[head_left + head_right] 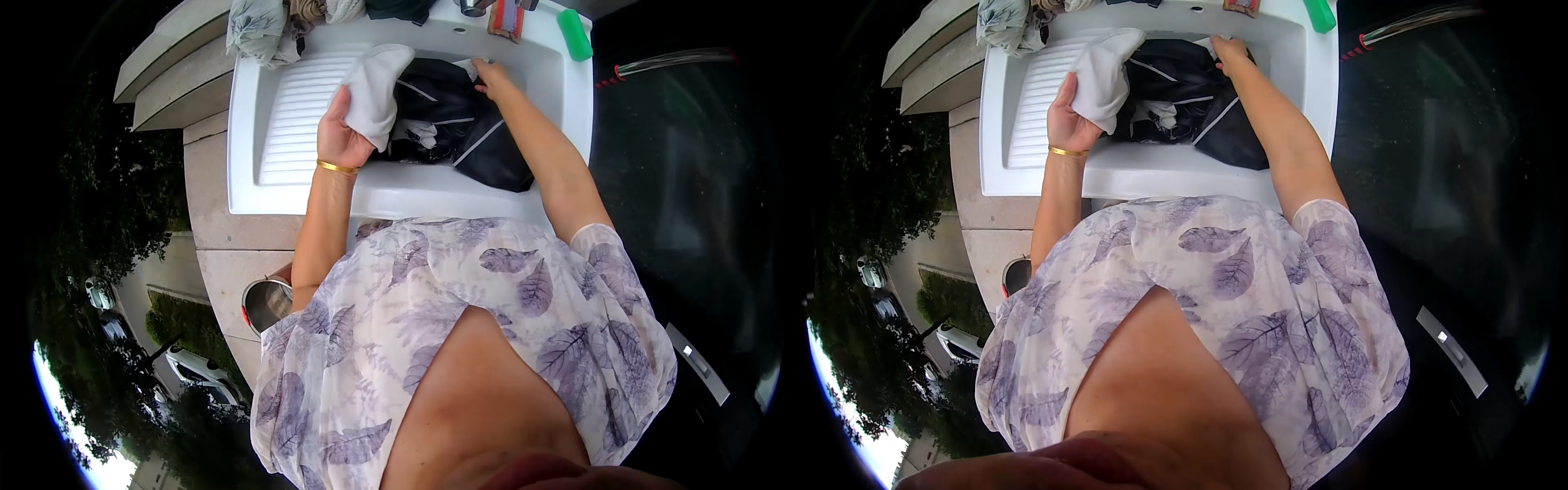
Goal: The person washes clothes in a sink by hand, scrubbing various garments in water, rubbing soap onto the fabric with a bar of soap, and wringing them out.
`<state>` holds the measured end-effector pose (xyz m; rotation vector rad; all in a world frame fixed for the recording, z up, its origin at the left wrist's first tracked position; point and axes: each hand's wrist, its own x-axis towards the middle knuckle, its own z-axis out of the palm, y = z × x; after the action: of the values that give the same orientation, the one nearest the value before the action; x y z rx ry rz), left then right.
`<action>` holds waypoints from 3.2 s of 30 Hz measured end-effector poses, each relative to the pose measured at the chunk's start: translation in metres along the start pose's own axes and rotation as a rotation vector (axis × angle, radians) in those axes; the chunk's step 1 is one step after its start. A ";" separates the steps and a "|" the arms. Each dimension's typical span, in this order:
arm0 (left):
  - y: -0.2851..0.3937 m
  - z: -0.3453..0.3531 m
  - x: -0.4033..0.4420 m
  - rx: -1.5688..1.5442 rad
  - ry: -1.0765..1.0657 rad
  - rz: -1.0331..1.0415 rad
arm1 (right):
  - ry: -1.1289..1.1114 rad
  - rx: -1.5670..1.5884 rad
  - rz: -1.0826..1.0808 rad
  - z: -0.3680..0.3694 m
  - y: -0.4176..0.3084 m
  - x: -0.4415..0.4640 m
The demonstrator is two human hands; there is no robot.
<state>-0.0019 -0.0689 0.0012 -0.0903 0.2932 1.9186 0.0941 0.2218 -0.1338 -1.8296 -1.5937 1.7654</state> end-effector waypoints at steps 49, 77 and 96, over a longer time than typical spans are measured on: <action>-0.054 -0.016 0.032 -0.378 -0.211 -0.035 | -0.416 0.116 -1.009 -0.027 -0.029 -0.242; -0.026 -0.017 -0.009 0.440 -0.196 -0.325 | -1.031 -0.172 -0.260 -0.015 -0.033 -0.113; 0.007 -0.025 0.002 0.474 -0.211 -0.315 | -1.102 0.122 -0.163 -0.021 -0.001 -0.127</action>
<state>-0.0110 -0.0750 -0.0219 0.3592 0.5478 1.4903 0.1425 0.1411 -0.0455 -0.5638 -1.7197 2.8974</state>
